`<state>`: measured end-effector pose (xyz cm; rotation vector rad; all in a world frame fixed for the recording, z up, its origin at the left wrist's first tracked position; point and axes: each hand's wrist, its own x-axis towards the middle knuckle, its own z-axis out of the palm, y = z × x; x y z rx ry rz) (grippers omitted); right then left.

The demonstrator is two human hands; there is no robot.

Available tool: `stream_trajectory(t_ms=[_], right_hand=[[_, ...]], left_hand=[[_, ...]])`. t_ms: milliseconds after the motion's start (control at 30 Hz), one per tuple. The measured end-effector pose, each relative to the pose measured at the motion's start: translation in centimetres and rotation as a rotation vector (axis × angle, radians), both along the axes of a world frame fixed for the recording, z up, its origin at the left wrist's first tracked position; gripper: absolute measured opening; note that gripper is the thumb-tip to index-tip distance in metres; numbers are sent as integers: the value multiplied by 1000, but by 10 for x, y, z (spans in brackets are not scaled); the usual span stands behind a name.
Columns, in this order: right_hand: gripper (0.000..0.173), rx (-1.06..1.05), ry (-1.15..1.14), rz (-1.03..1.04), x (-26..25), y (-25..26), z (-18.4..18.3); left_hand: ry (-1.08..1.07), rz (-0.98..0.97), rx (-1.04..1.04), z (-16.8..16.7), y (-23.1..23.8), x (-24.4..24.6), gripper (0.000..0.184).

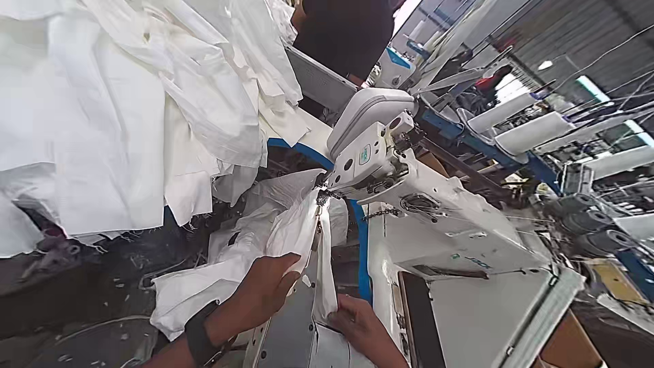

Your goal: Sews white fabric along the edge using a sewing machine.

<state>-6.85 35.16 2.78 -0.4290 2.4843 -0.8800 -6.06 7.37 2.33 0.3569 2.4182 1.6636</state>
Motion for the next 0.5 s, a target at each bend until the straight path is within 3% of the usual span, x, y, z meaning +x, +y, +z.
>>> stream_trajectory(t_ms=[67, 133, 200, 267, 400, 500], right_hand=[[28, 129, 363, 190, 9, -42, 40], [19, 368, 611, 236, 35, -93, 62], [15, 457, 459, 180, 54, -116, 56], [22, 523, 327, 85, 45, -114, 61], [27, 616, 399, 70, 39, -129, 97], [27, 605, 205, 100, 32, -134, 74]], left_hand=[[39, 24, 29, -9, 5, -1, 32], [56, 23, 66, -20, 12, -5, 33], [57, -6, 93, -22, 9, -15, 34], [67, -29, 102, -17, 3, -27, 35], [109, -54, 170, -24, 8, -10, 33], [85, -57, 237, -34, 2, -26, 34]])
